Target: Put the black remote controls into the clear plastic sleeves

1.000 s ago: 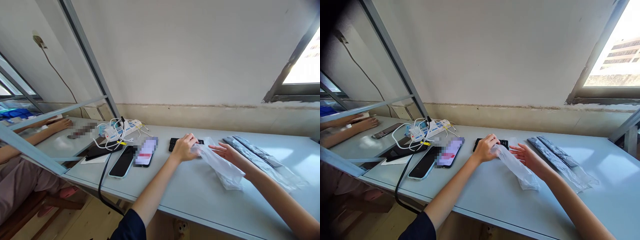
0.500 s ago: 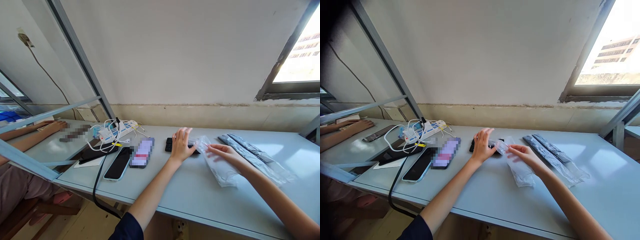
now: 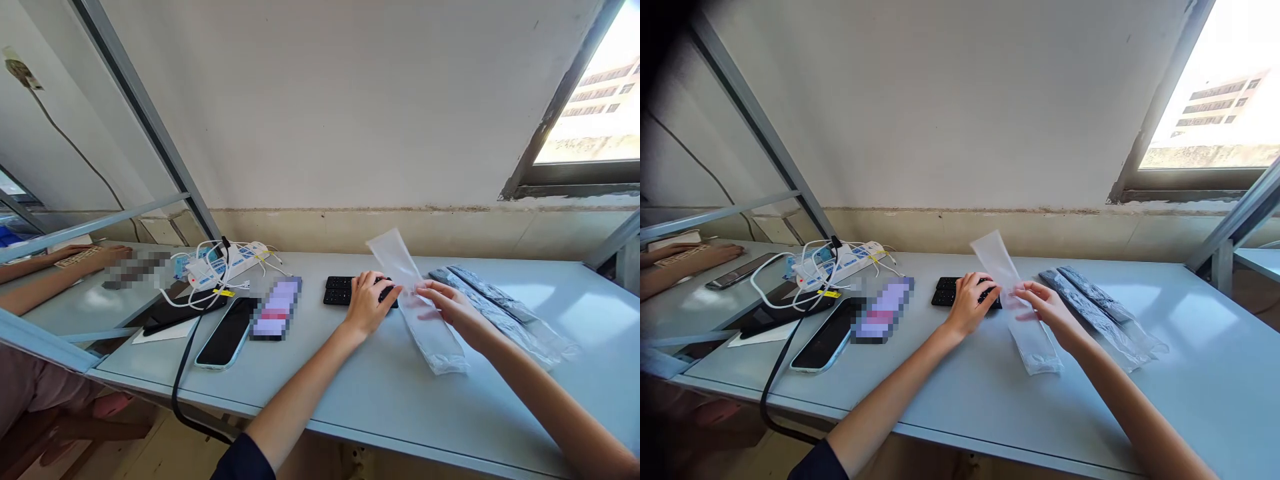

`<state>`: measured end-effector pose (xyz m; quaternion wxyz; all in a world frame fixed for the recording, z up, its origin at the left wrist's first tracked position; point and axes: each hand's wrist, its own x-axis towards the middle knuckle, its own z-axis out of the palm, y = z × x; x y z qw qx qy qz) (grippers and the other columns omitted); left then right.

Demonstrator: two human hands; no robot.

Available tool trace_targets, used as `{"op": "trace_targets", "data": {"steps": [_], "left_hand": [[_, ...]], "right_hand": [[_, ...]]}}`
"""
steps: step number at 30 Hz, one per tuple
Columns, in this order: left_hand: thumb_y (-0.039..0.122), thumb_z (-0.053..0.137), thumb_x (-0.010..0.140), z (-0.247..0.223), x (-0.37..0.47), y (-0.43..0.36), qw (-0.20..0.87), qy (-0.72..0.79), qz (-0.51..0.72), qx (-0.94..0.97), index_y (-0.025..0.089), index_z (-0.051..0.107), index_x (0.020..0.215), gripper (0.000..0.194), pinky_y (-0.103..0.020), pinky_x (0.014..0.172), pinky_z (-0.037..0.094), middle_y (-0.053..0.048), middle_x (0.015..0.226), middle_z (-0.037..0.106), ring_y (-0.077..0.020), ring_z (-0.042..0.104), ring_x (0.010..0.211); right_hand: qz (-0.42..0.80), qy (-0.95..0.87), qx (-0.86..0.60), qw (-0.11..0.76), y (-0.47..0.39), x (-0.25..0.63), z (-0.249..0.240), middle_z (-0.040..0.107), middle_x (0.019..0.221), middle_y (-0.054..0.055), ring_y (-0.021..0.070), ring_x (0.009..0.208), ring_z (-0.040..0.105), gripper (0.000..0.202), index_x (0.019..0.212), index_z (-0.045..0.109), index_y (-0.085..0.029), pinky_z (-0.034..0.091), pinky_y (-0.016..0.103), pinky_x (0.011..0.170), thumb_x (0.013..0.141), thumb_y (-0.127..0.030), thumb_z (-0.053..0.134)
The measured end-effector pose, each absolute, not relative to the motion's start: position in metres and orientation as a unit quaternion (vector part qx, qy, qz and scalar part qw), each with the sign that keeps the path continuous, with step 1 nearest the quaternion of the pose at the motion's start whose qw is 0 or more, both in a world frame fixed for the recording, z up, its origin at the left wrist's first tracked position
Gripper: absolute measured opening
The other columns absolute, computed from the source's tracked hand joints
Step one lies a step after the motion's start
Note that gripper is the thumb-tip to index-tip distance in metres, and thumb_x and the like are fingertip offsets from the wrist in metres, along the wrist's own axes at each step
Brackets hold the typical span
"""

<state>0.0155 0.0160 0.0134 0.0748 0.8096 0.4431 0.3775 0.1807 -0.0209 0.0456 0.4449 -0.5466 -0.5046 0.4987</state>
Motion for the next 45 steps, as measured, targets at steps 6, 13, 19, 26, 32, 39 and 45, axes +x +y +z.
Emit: {"op": "trace_targets", "data": {"steps": [6,13,19,26,32,39,45], "left_hand": [[0.031,0.041,0.095,0.015,0.018,0.010,0.060,0.397,0.370,0.838,0.022,0.062,0.085,0.025,-0.032,0.083,0.040,-0.001,0.091,0.060,-0.0161,0.053,0.088],[0.033,0.045,0.093,0.017,0.019,0.009,0.042,0.398,0.387,0.831,0.022,0.059,0.082,0.020,-0.032,0.080,0.040,-0.001,0.086,0.061,-0.0168,0.055,0.084],[0.025,0.040,0.094,0.020,0.016,0.010,0.032,0.418,0.420,0.805,0.022,0.055,0.084,0.018,-0.031,0.081,0.040,-0.001,0.089,0.063,-0.0160,0.056,0.087],[0.022,0.036,0.091,0.022,0.016,0.006,-0.035,0.332,0.363,0.870,0.021,0.055,0.090,0.018,-0.031,0.078,0.040,-0.004,0.090,0.063,-0.0171,0.057,0.086],[0.025,0.037,0.091,0.018,0.021,0.005,-0.123,0.223,0.258,0.932,0.017,0.057,0.084,0.022,-0.028,0.070,0.040,-0.004,0.083,0.062,-0.0160,0.058,0.075],[0.021,0.039,0.089,0.024,0.018,0.005,-0.115,0.257,0.244,0.928,0.017,0.058,0.084,0.020,-0.027,0.070,0.042,-0.004,0.082,0.062,-0.0153,0.060,0.075],[0.023,0.042,0.088,0.023,0.019,0.002,-0.109,0.234,0.245,0.934,0.016,0.060,0.079,0.021,-0.026,0.066,0.043,-0.003,0.077,0.062,-0.0144,0.060,0.070]], "right_hand": [[0.454,-0.552,-0.558,0.421,-0.026,0.175,0.051,0.061,0.070,0.002,0.0158,0.066,0.056,0.051,0.071,0.063,-0.020,0.045,0.026,0.055,0.053,-0.067,0.068],[0.440,-0.554,-0.560,0.431,-0.023,0.176,0.050,0.056,0.063,0.000,0.0126,0.060,0.050,0.054,0.064,0.060,-0.019,0.042,0.025,0.055,0.046,-0.069,0.071],[0.428,-0.516,-0.575,0.469,-0.021,0.181,0.050,0.058,0.066,0.000,0.0103,0.052,0.047,0.057,0.071,0.061,-0.020,0.036,0.024,0.046,0.044,-0.069,0.070],[0.343,-0.475,-0.647,0.488,-0.012,0.196,0.044,0.067,0.075,0.005,0.0103,0.045,0.048,0.063,0.094,0.057,-0.020,0.038,0.025,0.039,0.052,-0.065,0.067],[0.369,-0.514,-0.647,0.426,-0.008,0.195,0.033,0.068,0.077,0.004,0.0135,0.048,0.057,0.064,0.109,0.053,-0.020,0.041,0.024,0.036,0.058,-0.055,0.067],[0.408,-0.548,-0.621,0.385,-0.011,0.194,0.034,0.065,0.073,0.002,0.0130,0.055,0.058,0.054,0.100,0.059,-0.021,0.041,0.022,0.039,0.058,-0.055,0.068],[0.422,-0.571,-0.627,0.321,-0.013,0.193,0.040,0.061,0.063,-0.001,0.0117,0.054,0.056,0.036,0.085,0.062,-0.019,0.038,0.022,0.042,0.056,-0.040,0.070]]}}
